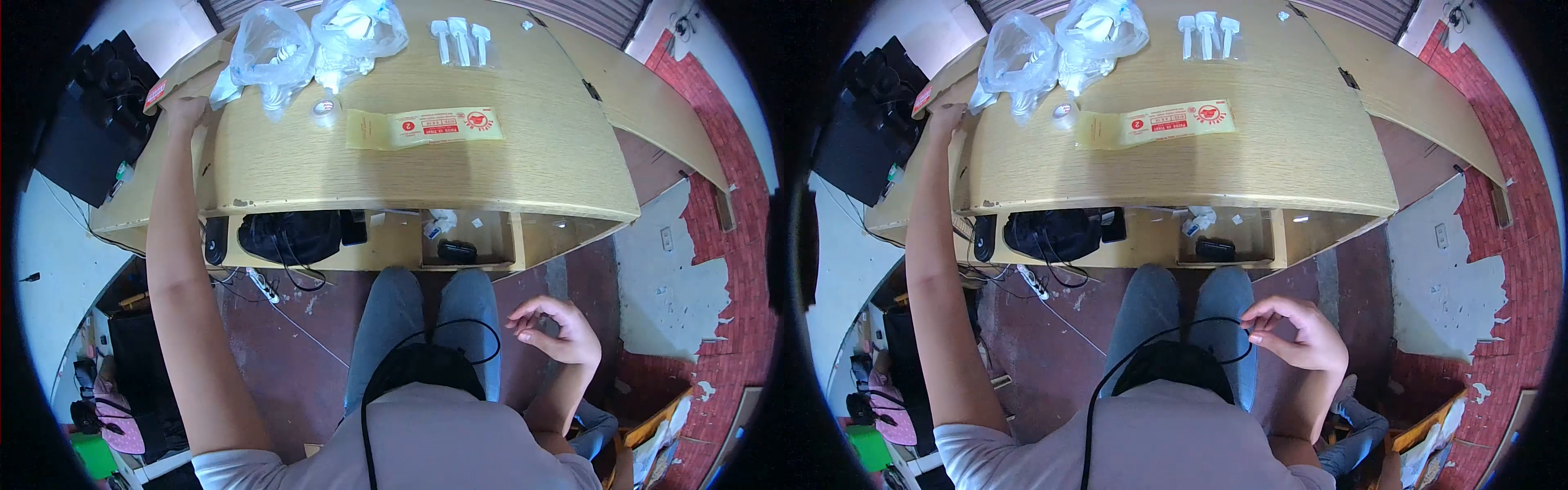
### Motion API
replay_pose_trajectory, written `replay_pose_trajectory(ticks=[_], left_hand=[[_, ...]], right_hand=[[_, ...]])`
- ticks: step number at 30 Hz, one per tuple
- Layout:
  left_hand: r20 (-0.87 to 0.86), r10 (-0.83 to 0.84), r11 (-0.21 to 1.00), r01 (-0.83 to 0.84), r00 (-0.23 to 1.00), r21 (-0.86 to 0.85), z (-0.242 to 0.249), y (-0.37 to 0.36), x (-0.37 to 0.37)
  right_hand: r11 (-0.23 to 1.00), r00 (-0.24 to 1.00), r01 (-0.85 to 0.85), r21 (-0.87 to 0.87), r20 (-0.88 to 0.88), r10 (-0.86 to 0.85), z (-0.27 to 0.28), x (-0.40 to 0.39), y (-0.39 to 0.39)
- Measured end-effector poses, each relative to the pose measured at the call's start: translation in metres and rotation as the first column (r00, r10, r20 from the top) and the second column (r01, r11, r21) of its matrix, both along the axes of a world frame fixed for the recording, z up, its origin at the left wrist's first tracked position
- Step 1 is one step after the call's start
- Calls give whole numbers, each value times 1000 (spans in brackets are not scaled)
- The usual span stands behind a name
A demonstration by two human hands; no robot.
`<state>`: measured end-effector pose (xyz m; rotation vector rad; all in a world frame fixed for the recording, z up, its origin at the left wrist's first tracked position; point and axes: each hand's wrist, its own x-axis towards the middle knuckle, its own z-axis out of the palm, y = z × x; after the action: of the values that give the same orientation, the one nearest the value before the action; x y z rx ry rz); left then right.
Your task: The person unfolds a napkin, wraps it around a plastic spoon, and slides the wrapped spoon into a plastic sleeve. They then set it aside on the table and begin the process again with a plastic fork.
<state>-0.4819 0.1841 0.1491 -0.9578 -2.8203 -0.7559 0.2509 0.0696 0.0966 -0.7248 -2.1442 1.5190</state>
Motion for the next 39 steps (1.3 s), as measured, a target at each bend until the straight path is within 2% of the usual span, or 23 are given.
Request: replay_pose_trajectory(ticks=[1, 3, 7, 9, 19, 22, 24, 25, 27, 33, 37, 39], left_hand=[[-1, 0, 1000, 0, 1000, 0, -3, 0, -5], [131, -106, 972, 75, 986, 225, -7, -2, -5], [217, -226, 929, 142, 950, 342, 2, -4, 16], [200, -229, 964, 194, 953, 184, 4, -3, 17], [86, -211, 972, 199, 974, 124, 5, 3, 2], [-18, -163, 986, 163, 986, 27, 8, 4, 1], [-241, -116, 992, 98, 964, -85, 10, 2, 7], [-242, -117, 991, 99, 963, -85, 11, 3, 9], [-132, -85, 993, 74, 988, -87, 13, 4, 12], [-59, -93, 995, 91, 994, -39, 13, 2, 25], [-90, -73, 996, 69, 993, -48, 15, -1, 29], [-107, -14, 997, 5, 994, -81, 20, -4, 40]], right_hand=[[1000, 1000, 4, -4, 11, -4, 0, 0, 0], [1000, 1000, -3, -12, 0, 3, -1, -1, 1], [999, 1000, -21, -26, -20, 20, 0, -4, 1], [1000, 1000, -18, -13, -18, 18, 0, -4, 1], [1000, 1000, -7, -27, -19, 6, -4, -4, 1], [1000, 1000, -3, -29, -31, 2, -4, -4, 2], [999, 1000, 4, -33, -28, -5, -4, -4, 1], [999, 1000, 8, -37, -26, -9, -4, -4, 1], [999, 1000, 10, -37, -18, -10, -5, -3, 1], [999, 1000, 18, -38, -14, -19, -4, -2, 0], [999, 1000, 19, -42, -9, -19, -3, -3, -1], [999, 1000, 17, -30, -10, -17, -3, -3, 0]])
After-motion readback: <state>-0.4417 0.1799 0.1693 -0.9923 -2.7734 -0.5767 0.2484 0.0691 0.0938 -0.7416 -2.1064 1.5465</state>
